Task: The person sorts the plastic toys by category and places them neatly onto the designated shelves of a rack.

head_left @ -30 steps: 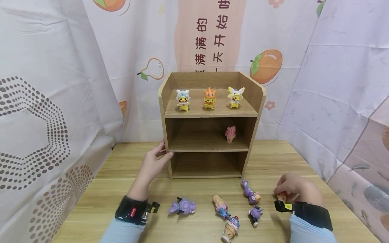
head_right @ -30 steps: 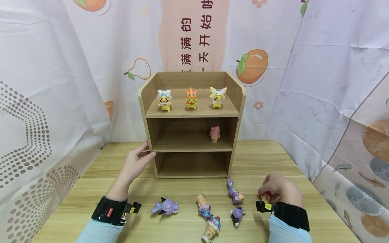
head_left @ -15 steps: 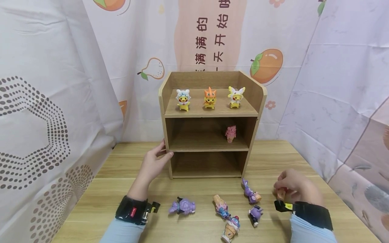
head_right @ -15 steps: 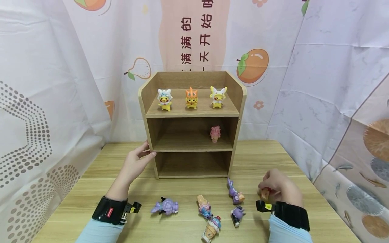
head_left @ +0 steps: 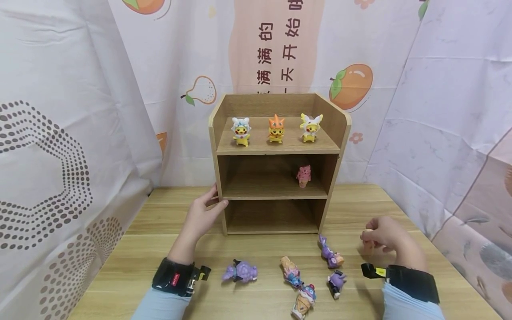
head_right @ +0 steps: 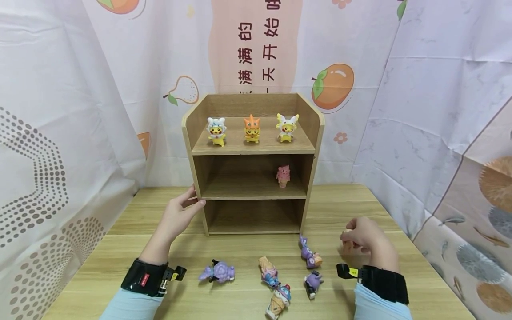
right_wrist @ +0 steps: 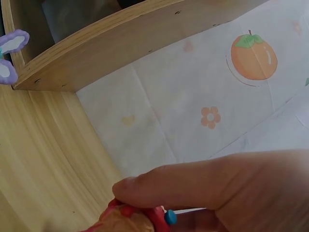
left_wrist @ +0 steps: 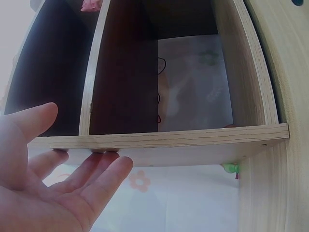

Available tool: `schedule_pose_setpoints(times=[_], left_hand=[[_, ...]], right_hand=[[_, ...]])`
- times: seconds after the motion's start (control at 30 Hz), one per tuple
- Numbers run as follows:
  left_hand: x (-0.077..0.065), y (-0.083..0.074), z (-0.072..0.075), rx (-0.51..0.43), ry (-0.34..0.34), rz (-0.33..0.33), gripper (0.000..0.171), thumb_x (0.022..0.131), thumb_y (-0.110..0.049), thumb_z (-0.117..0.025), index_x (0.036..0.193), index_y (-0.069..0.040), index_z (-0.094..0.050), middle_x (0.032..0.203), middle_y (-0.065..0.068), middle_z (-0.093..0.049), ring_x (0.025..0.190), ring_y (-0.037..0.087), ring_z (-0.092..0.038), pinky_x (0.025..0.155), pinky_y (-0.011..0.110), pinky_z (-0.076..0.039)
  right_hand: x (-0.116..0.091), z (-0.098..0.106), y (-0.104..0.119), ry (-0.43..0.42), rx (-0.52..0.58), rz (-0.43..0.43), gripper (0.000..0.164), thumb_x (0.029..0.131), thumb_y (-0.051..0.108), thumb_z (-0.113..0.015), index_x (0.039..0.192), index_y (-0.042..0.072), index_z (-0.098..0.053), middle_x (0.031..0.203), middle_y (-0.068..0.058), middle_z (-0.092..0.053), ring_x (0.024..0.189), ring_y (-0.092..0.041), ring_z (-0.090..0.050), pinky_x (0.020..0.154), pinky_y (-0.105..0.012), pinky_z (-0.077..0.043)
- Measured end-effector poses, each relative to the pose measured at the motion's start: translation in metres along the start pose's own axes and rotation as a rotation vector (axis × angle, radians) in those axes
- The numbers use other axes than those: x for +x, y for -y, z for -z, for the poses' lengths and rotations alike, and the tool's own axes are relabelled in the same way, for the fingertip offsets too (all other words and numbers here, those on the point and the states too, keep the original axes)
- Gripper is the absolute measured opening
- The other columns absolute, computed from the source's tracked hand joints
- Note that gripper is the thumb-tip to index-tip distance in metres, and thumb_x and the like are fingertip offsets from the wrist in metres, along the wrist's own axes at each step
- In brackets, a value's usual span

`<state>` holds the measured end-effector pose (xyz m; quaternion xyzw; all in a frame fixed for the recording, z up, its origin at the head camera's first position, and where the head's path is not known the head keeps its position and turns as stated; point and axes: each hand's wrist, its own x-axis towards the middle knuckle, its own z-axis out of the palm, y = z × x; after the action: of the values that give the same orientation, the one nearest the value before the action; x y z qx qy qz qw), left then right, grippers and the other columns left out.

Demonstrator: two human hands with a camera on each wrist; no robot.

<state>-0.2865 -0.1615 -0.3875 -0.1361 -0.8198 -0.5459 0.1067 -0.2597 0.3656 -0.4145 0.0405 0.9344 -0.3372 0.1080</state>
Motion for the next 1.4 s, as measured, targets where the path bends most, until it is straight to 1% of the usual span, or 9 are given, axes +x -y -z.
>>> schedule_pose_setpoints(times=[0.17, 0.43, 0.67, 0.77, 0.9, 0.97, 1.07, 1.23, 1.4], left_hand=[[0.0, 0.0, 0.0, -0.001, 0.003, 0.003, 0.068, 0.098, -0.026, -0.07, 0.156, -0.008, -0.04, 0.154, 0.016, -0.046, 0.129, 0.036, -0.057, 0.095, 0.047, -0.055], [0.0, 0.001, 0.0, 0.002, -0.003, -0.008, 0.068, 0.098, -0.026, -0.071, 0.156, -0.008, -0.041, 0.153, 0.017, -0.046, 0.128, 0.036, -0.057, 0.094, 0.047, -0.055], [0.0, 0.0, 0.0, -0.003, -0.007, -0.004, 0.067, 0.098, -0.025, -0.071, 0.155, -0.007, -0.042, 0.152, 0.016, -0.048, 0.128, 0.035, -0.058, 0.094, 0.047, -0.055], [0.0, 0.0, 0.0, -0.002, -0.006, -0.005, 0.067, 0.098, -0.025, -0.071, 0.155, -0.007, -0.042, 0.153, 0.017, -0.047, 0.128, 0.035, -0.057, 0.094, 0.047, -0.055], [0.0, 0.0, 0.0, 0.002, -0.003, -0.004, 0.068, 0.098, -0.026, -0.071, 0.156, -0.007, -0.041, 0.153, 0.017, -0.047, 0.128, 0.036, -0.057, 0.095, 0.047, -0.055], [0.0, 0.0, 0.0, 0.002, -0.003, -0.002, 0.068, 0.098, -0.026, -0.071, 0.156, -0.007, -0.041, 0.153, 0.017, -0.047, 0.128, 0.035, -0.057, 0.095, 0.047, -0.055], [0.0, 0.0, 0.0, 0.0, -0.005, -0.003, 0.067, 0.098, -0.025, -0.071, 0.155, -0.008, -0.041, 0.153, 0.016, -0.047, 0.128, 0.035, -0.058, 0.094, 0.047, -0.055], [0.0, 0.001, 0.0, -0.002, -0.008, -0.011, 0.067, 0.098, -0.025, -0.071, 0.155, -0.008, -0.042, 0.152, 0.016, -0.048, 0.127, 0.036, -0.058, 0.094, 0.047, -0.055], [0.0, 0.002, 0.0, 0.001, -0.006, -0.011, 0.067, 0.098, -0.027, -0.071, 0.155, -0.008, -0.042, 0.153, 0.017, -0.047, 0.127, 0.036, -0.058, 0.094, 0.047, -0.055]], right_hand=[[-0.001, 0.003, 0.003, -0.04, -0.016, 0.037, 0.049, 0.092, 0.025, -0.075, 0.12, -0.01, -0.055, 0.084, -0.006, -0.068, 0.081, -0.025, -0.063, 0.065, -0.045, -0.057], [-0.004, 0.008, 0.013, -0.13, -0.058, 0.141, 0.058, 0.093, 0.022, -0.072, 0.129, -0.017, -0.049, 0.078, -0.004, -0.071, 0.089, -0.032, -0.065, 0.063, -0.043, -0.058], [-0.01, 0.009, 0.024, -0.212, -0.105, 0.205, 0.057, 0.092, 0.024, -0.075, 0.128, -0.014, -0.054, 0.087, -0.008, -0.069, 0.086, -0.03, -0.061, 0.066, -0.041, -0.055], [-0.012, 0.01, 0.029, -0.239, -0.133, 0.225, 0.056, 0.092, 0.026, -0.075, 0.127, -0.013, -0.056, 0.091, -0.008, -0.068, 0.09, -0.033, -0.06, 0.069, -0.044, -0.054], [-0.015, 0.01, 0.035, -0.254, -0.154, 0.239, 0.055, 0.094, 0.027, -0.073, 0.128, -0.011, -0.056, 0.081, -0.001, -0.073, 0.097, -0.036, -0.063, 0.073, -0.05, -0.054], [-0.016, 0.01, 0.037, -0.261, -0.159, 0.243, 0.054, 0.095, 0.027, -0.072, 0.129, -0.01, -0.055, 0.076, 0.003, -0.073, 0.097, -0.035, -0.065, 0.074, -0.05, -0.054], [-0.018, 0.011, 0.041, -0.275, -0.167, 0.249, 0.054, 0.095, 0.028, -0.072, 0.13, -0.009, -0.055, 0.077, 0.004, -0.073, 0.092, -0.031, -0.067, 0.072, -0.048, -0.054], [-0.02, 0.011, 0.047, -0.314, -0.185, 0.254, 0.053, 0.095, 0.032, -0.072, 0.131, -0.004, -0.056, 0.091, -0.006, -0.074, 0.087, -0.028, -0.067, 0.07, -0.046, -0.053], [-0.022, 0.01, 0.052, -0.378, -0.164, 0.272, 0.05, 0.094, 0.031, -0.074, 0.13, -0.001, -0.058, 0.106, -0.019, -0.072, 0.089, -0.033, -0.071, 0.071, -0.052, -0.054]])
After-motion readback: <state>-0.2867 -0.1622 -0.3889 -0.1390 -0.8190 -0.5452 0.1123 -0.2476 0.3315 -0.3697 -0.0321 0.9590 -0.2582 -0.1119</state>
